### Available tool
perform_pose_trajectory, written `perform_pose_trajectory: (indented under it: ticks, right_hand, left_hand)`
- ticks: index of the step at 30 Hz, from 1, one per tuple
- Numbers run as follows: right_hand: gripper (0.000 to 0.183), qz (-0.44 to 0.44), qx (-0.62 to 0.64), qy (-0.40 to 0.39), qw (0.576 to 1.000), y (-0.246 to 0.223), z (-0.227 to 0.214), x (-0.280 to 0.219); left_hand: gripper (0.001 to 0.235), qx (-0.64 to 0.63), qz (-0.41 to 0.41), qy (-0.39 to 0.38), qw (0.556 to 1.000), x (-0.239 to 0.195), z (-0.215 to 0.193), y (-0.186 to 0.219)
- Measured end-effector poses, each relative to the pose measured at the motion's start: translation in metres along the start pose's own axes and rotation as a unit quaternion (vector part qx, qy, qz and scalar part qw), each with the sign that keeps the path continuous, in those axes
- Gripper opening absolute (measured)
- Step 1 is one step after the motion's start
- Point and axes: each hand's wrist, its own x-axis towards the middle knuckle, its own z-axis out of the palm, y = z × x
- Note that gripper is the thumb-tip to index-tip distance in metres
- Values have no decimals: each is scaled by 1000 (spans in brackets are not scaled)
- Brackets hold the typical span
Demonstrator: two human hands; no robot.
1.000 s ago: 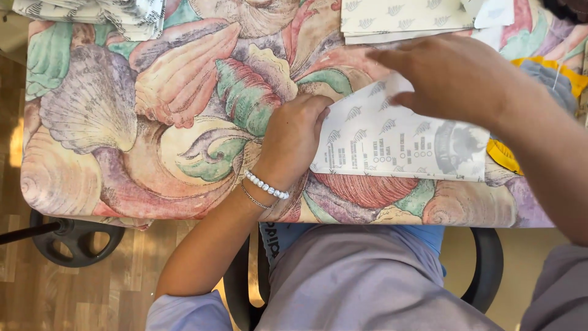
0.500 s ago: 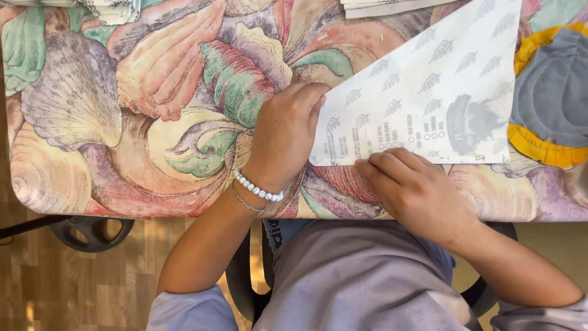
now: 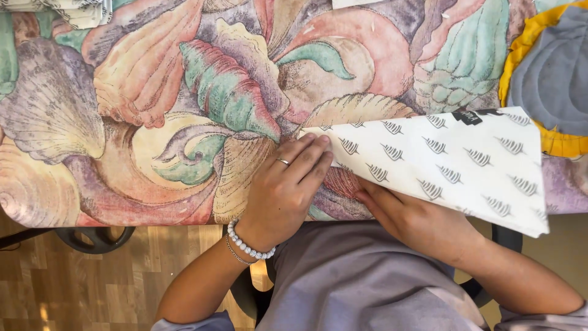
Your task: Folding printed paper sheets into triangular packaging shapes
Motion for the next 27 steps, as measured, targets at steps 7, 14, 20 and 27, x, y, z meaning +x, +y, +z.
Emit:
perform_pose_trajectory:
  ticks: [7, 14, 20, 27]
  right_hand:
    - [27, 68, 102, 69, 990, 6, 9, -8]
    - [25, 42, 236, 33, 970, 13, -14, 27]
    - [25, 31, 224, 41, 973, 13, -15, 25]
    - [23, 51, 267, 60, 960, 9, -8, 21]
  left_hand:
    - [31, 4, -9, 6, 1000, 3, -1, 0]
    - [25, 30, -38, 27, 998, 35, -14, 0]
    - [43, -11, -158, -65, 985, 66, 0, -18]
    - [39, 10, -174, -142, 974, 108, 20, -61]
